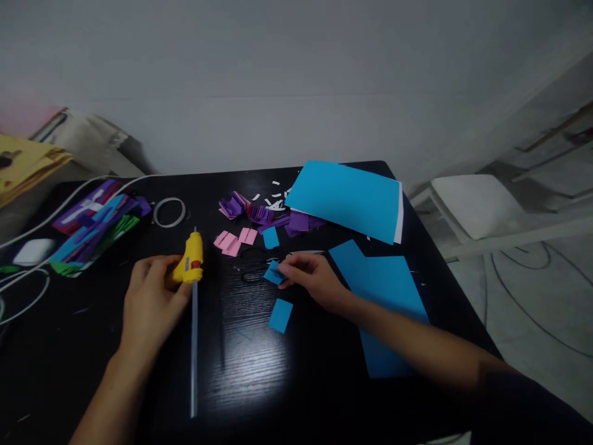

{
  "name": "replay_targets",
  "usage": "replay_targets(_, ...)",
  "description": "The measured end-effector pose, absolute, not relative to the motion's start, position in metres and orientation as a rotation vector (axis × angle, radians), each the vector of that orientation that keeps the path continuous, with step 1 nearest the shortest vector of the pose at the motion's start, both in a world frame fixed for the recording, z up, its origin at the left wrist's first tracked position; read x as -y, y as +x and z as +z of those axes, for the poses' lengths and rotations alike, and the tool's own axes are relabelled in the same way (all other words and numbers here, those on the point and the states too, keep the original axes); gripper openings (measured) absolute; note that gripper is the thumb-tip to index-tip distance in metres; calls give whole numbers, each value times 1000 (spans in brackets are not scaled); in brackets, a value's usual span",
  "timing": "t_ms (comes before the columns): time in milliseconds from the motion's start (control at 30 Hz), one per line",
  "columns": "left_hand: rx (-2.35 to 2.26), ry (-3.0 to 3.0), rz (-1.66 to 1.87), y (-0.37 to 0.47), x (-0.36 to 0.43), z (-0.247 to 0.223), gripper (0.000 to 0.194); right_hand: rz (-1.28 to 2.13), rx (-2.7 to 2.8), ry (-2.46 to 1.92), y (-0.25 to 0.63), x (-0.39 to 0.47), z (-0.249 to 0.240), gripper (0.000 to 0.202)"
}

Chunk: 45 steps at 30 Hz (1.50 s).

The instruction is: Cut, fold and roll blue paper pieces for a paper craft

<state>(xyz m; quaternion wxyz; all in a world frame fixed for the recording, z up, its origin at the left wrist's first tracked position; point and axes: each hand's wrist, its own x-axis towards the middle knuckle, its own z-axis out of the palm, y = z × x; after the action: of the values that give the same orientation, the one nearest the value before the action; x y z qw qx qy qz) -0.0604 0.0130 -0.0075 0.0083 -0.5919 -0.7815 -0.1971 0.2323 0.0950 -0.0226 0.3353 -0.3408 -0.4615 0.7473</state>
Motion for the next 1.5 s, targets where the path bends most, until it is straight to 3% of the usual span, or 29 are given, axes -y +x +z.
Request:
replay_targets(333, 2584, -1820, -524, -62, -14, -5, 29, 1830, 1338, -930, 236, -92, -26, 25)
replay_targets(767, 2641, -1798, -501, -64, -14, -7, 46, 2085, 1050, -897, 234, -93, -23, 42)
replay_targets(1133, 2493, -1846, -566, -71, -13, -7, 35, 2017, 1216, -925, 236, -89, -14, 40)
replay_targets(1200, 2424, -1852, -651, -62, -11, 3, 31, 1971, 1283, -924, 236, -87, -11, 38)
replay_targets(1333, 2165, -2002, -1189, -26, -1, 19, 14, 1855, 1429, -940, 235, -79, -4, 33)
replay_targets(1500, 2001, -2574, -1149, 20, 7, 19, 17, 1686, 1557, -941, 231, -66, 0, 29)
